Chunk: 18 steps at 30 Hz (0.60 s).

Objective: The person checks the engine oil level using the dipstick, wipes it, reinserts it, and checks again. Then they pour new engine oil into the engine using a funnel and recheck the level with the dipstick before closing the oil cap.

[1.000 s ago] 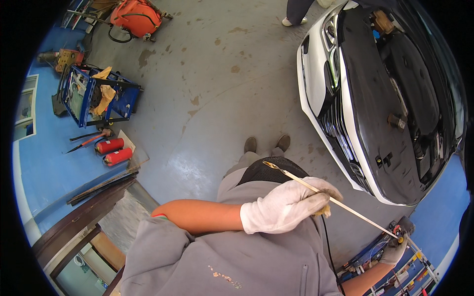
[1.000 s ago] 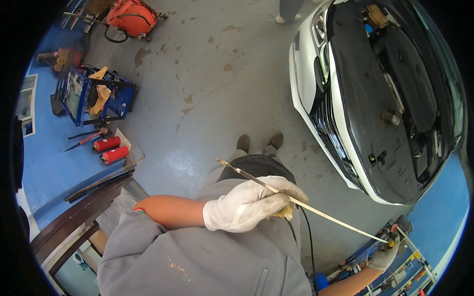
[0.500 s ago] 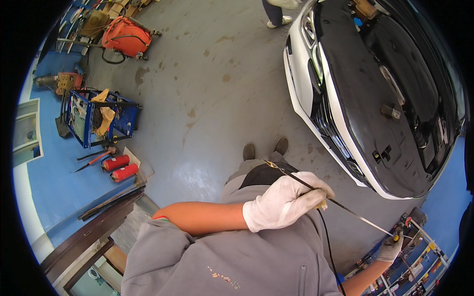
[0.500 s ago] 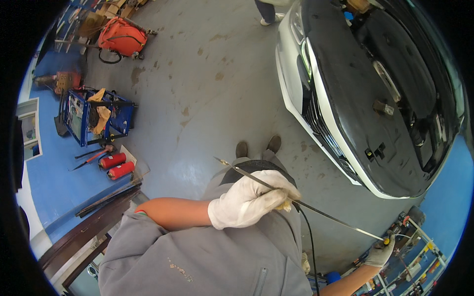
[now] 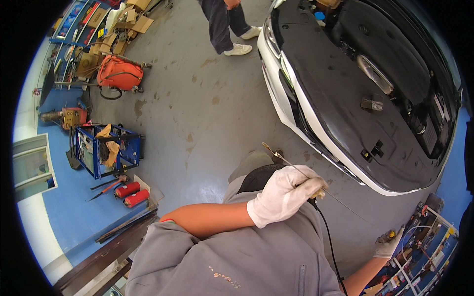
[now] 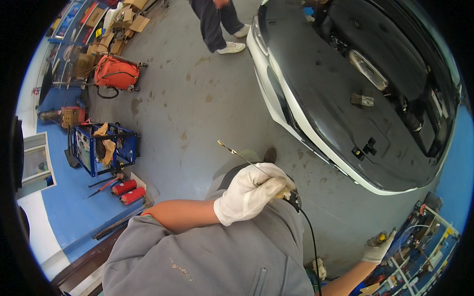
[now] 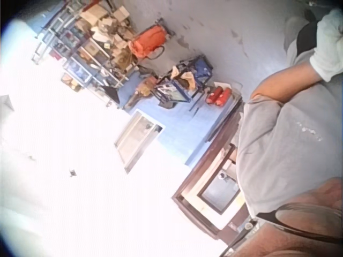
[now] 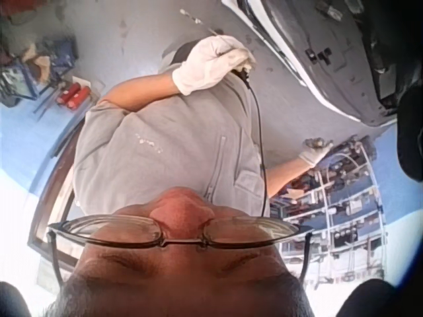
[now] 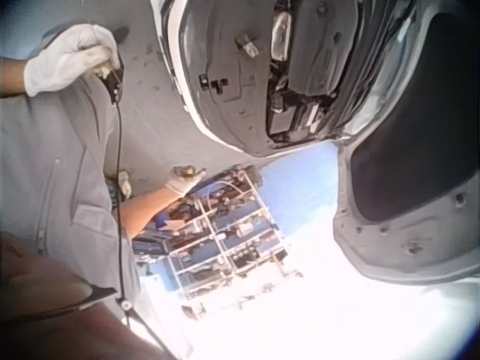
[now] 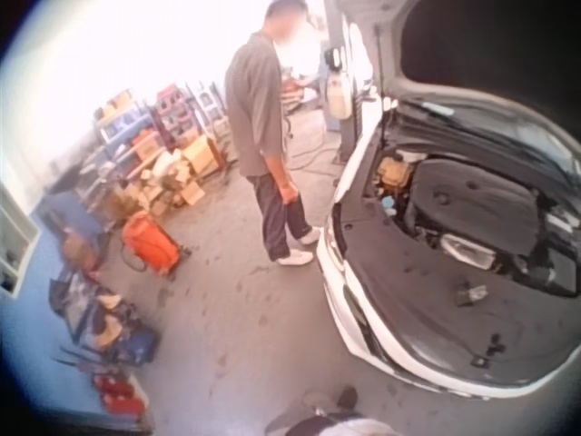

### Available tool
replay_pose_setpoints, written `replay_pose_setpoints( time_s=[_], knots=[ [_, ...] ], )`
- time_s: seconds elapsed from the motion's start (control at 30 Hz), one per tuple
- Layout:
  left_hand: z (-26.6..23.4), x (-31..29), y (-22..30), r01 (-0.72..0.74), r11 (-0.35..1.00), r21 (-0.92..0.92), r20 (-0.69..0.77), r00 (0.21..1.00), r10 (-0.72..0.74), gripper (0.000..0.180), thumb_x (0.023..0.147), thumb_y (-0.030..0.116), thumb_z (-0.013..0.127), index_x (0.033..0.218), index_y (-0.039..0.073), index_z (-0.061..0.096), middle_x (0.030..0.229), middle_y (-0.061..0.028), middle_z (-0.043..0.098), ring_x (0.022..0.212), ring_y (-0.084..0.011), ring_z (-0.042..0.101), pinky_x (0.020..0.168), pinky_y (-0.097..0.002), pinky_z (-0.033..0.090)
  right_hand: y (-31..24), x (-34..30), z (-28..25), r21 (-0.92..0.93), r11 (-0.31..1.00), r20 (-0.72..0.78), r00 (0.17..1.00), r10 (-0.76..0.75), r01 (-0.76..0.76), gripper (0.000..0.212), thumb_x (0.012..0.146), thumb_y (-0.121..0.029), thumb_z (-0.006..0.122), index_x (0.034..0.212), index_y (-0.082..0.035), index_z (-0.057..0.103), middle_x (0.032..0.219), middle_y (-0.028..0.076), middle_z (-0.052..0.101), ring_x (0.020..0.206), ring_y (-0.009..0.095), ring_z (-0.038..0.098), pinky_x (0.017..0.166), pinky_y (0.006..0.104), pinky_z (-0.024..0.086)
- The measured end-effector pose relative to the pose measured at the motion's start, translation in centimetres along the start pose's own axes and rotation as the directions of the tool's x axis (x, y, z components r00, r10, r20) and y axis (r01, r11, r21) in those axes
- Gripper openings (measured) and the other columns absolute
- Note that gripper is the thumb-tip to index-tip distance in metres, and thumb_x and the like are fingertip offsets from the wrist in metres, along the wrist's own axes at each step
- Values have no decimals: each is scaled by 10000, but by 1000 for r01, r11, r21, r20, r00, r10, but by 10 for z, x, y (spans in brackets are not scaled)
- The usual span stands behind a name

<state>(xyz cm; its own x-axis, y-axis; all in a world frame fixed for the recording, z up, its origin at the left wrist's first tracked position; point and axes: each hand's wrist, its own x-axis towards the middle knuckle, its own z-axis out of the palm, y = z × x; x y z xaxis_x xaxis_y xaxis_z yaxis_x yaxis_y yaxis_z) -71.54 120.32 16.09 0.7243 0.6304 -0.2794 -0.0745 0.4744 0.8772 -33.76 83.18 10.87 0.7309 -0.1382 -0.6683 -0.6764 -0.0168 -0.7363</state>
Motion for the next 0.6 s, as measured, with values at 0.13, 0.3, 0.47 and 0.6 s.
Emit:
replay_pose_setpoints(
  time_s=[0.13,0.3,0.47,0.6],
  knots=[
    [12,30,3,-39,998,56,-44,998,41,204,1044,66,600,983,-53,754,908,-97,723,786,-135,652,716,-278,521,0,17,-12,-1,1000,-104,994,-27,27,490,952,-621,692,755,-202,531,577,-45,367,462,111,326,446,266,248],
    [17,77,5,-58,998,26,-43,997,60,196,1036,71,632,957,-56,759,889,-112,729,764,-147,654,687,-283,513,3,67,-78,-128,981,-21,988,-150,146,507,948,-261,716,1347,-130,431,948,-9,522,675,105,466,566,255,396],
    [15,139,12,24,999,27,45,999,-25,218,1046,92,623,952,-51,758,838,-97,715,727,-124,618,667,-285,499,0,65,-107,-365,916,-15,982,-186,168,909,912,44,656,1684,-123,207,1188,12,541,812,122,499,659,235,455],
    [8,200,31,246,969,31,197,949,-247,322,1077,113,579,844,-64,714,937,-102,727,821,-128,652,723,-293,523,-1,7,-38,-66,914,-148,902,-405,400,892,911,106,626,1678,-114,229,1176,41,533,812,123,494,650,221,448]
  ],
)
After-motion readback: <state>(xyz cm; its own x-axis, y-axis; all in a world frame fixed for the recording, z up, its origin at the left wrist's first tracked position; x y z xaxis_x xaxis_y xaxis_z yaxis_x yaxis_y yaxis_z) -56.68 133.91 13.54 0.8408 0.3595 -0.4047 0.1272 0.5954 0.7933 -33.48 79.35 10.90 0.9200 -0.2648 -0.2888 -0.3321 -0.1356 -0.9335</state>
